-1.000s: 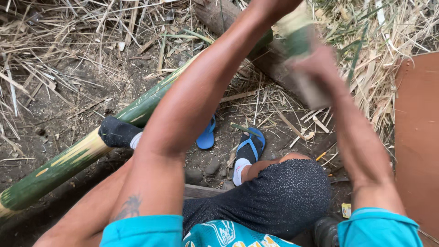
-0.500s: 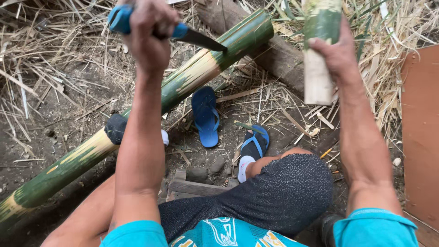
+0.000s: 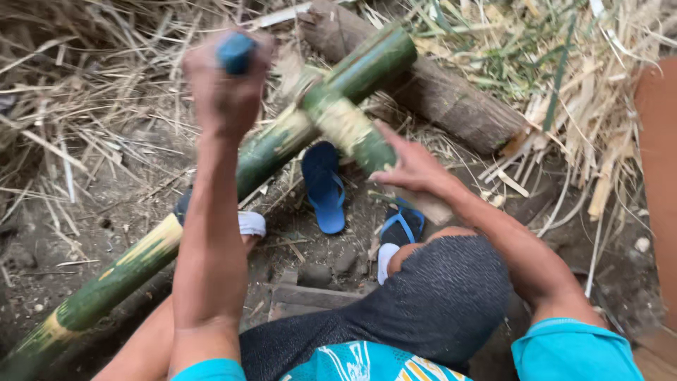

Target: The person sits on the ground and uses a curved knife to shave the outer green layer off a bamboo pole. After smoothing the surface, the person uses a pencil to draw a line on the bamboo.

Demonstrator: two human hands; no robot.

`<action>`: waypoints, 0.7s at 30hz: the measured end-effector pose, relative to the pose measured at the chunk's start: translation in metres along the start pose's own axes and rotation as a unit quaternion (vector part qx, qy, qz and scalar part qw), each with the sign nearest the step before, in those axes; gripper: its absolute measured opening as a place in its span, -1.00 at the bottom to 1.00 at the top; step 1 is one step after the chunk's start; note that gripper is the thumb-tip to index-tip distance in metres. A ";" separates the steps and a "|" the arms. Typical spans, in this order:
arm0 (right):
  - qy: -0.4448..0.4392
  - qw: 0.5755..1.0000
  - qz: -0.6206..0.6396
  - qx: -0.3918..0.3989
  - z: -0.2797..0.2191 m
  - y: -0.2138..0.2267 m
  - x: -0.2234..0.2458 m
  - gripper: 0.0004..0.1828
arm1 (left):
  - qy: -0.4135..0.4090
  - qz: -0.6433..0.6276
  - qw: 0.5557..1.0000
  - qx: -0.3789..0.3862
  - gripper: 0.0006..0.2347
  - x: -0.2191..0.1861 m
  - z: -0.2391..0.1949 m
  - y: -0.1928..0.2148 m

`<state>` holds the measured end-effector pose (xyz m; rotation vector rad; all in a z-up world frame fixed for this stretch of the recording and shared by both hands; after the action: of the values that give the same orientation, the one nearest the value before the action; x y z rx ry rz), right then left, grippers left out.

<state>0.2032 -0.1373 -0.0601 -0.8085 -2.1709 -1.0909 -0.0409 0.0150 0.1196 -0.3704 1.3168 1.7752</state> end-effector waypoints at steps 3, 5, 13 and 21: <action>-0.045 0.987 0.097 -0.117 -0.035 0.028 -0.040 0.29 | -0.115 -0.268 0.955 -0.063 -0.83 -0.066 0.000 0.011; -0.092 0.963 0.170 -0.185 -0.057 0.039 -0.071 0.30 | -0.182 -0.315 0.931 -0.031 -0.84 -0.121 0.005 -0.020; -0.034 0.922 0.259 -0.286 -0.117 0.038 -0.151 0.14 | -0.188 -0.285 0.936 -0.087 -0.84 -0.150 0.015 -0.098; -0.050 0.904 0.322 -0.277 -0.123 0.026 -0.158 0.14 | -0.187 -0.282 0.937 -0.087 -0.83 -0.134 0.018 -0.118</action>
<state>0.3517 -0.2682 -0.0978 -1.7142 -1.4519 -1.3148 0.1326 -0.0244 0.1430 -0.4313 0.6931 1.3826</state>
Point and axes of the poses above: each hand's wrist, its own z-axis towards the middle knuckle, its own y-axis out of the back of the hand, x = y × z, the point moved 9 cm from there along z, towards the middle knuckle, and after that the axes turned 4 degrees about z, right-handed, at the moved point
